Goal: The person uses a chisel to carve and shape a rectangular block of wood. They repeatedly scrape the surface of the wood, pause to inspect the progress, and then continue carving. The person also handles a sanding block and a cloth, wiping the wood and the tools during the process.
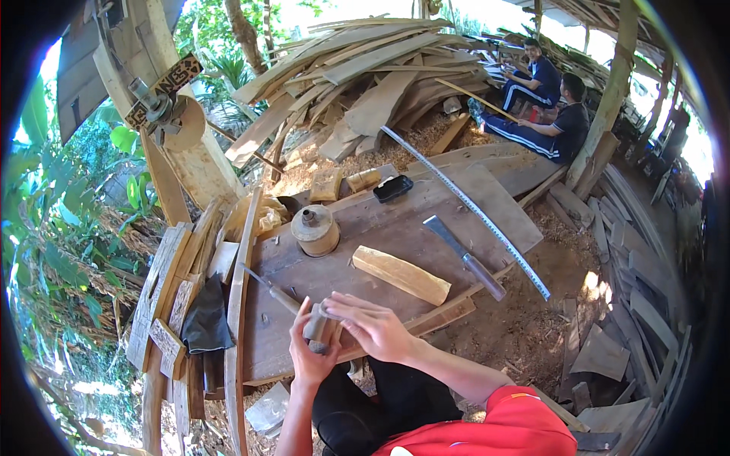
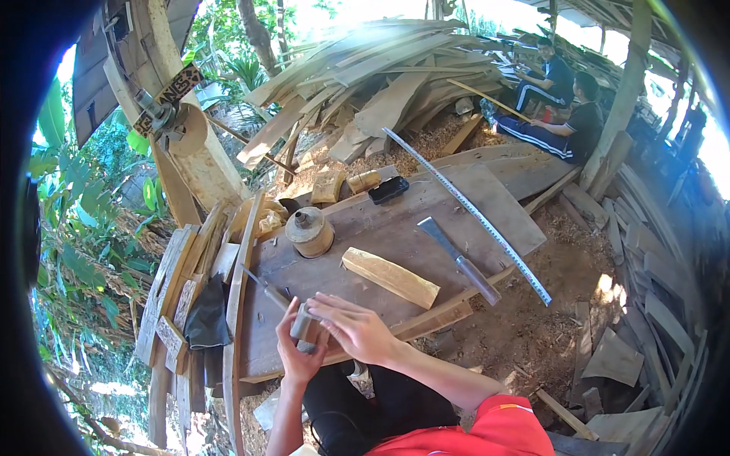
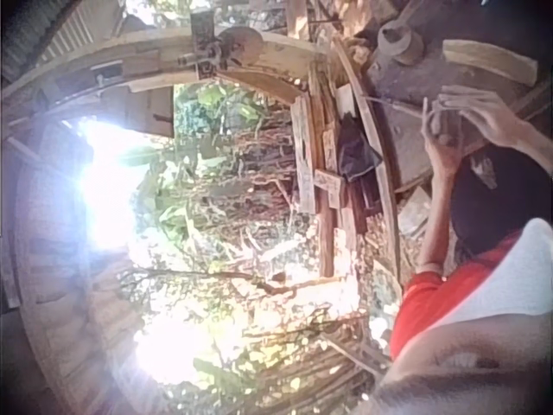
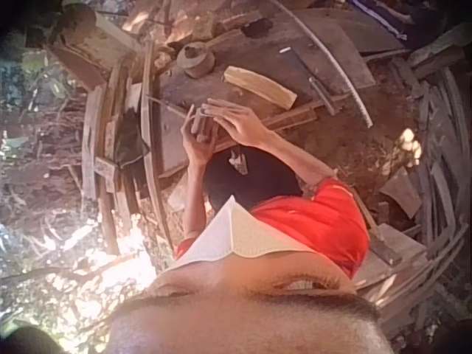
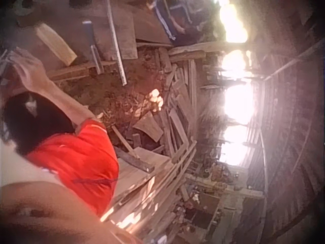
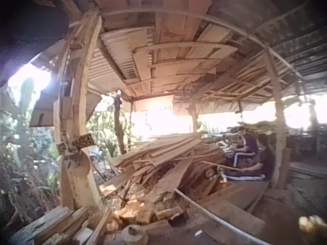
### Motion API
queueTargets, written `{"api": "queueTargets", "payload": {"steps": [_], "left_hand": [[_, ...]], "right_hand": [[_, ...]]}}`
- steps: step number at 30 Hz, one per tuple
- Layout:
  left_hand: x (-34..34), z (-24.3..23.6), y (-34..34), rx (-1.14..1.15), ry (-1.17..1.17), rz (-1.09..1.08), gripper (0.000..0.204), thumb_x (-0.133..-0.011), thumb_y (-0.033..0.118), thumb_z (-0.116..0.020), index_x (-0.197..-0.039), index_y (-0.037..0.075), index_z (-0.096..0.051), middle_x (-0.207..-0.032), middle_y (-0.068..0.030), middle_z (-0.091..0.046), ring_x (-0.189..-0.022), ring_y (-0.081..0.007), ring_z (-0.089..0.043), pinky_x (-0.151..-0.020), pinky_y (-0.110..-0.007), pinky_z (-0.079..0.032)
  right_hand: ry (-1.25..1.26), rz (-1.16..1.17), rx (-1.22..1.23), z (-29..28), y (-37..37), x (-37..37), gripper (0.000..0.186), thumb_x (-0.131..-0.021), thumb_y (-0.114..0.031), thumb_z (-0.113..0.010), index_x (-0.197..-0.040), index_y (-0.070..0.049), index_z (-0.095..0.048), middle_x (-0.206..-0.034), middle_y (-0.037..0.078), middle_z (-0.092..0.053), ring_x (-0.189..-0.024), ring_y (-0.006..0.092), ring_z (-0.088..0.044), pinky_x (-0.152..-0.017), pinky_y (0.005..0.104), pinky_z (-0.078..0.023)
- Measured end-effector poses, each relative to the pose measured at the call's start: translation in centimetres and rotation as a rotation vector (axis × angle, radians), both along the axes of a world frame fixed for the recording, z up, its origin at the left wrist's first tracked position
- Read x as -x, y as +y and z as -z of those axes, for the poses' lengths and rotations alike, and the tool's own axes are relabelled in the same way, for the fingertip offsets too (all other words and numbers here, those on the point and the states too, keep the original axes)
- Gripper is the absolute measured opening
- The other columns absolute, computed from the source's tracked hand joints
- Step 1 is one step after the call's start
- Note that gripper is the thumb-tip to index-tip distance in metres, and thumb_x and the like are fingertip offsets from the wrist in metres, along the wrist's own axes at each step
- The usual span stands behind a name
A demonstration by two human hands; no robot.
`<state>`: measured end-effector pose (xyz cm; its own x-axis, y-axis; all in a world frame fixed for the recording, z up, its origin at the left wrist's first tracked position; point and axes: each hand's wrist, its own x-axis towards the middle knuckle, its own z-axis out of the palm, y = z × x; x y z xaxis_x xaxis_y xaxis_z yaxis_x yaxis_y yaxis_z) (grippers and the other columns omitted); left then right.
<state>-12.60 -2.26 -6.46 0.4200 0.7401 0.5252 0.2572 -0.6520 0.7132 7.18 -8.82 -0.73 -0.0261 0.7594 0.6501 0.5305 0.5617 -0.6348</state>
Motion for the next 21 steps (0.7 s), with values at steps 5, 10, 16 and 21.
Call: {"api": "queueTargets", "payload": {"steps": [5,10,16,21], "left_hand": [[-1.0,-0.2,0.0,0.154,-0.025,-0.077,0.119,-0.080,0.007,-0.085,-0.166,0.002,-0.003,-0.131,-0.0368,-0.066,-0.129,-0.0470,-0.065,-0.103,-0.048,-0.055],[-1.1,-1.6,-0.4,0.197,-0.029,-0.109,0.132,-0.080,0.007,-0.085,-0.168,0.002,0.013,-0.115,-0.0345,-0.073,-0.109,-0.0496,-0.073,-0.094,-0.049,-0.059],[-2.1,-1.7,-0.6,0.132,0.075,-0.132,0.129,-0.081,0.003,-0.083,-0.170,0.007,0.012,-0.103,-0.0266,-0.078,-0.099,-0.0344,-0.078,-0.087,-0.042,-0.060],[-3.5,-1.8,0.4,0.332,0.028,-0.174,0.133,-0.081,0.009,-0.084,-0.170,0.009,0.014,-0.092,-0.0164,-0.076,-0.086,-0.0225,-0.075,-0.080,-0.040,-0.059]], "right_hand": [[-0.341,-0.037,-0.101,0.6,3.0,-0.6,0.040,-0.103,-0.015,-0.063,-0.139,0.001,-0.063,-0.143,0.016,-0.067,-0.139,0.0304,-0.059,-0.117,0.0441,-0.049],[-0.164,0.101,0.321,1.0,1.3,0.6,0.046,-0.101,-0.014,-0.064,-0.144,0.000,-0.059,-0.144,0.020,-0.065,-0.138,0.0311,-0.060,-0.117,0.0468,-0.049],[-0.420,0.010,-0.086,1.4,0.4,0.3,0.046,-0.097,-0.011,-0.066,-0.142,-0.001,-0.063,-0.145,0.018,-0.065,-0.139,0.0337,-0.059,-0.120,0.0461,-0.047],[-0.325,0.070,-0.035,0.1,3.0,-1.1,0.041,-0.092,-0.008,-0.066,-0.132,0.000,-0.069,-0.139,0.018,-0.068,-0.134,0.0323,-0.063,-0.118,0.0461,-0.048]]}}
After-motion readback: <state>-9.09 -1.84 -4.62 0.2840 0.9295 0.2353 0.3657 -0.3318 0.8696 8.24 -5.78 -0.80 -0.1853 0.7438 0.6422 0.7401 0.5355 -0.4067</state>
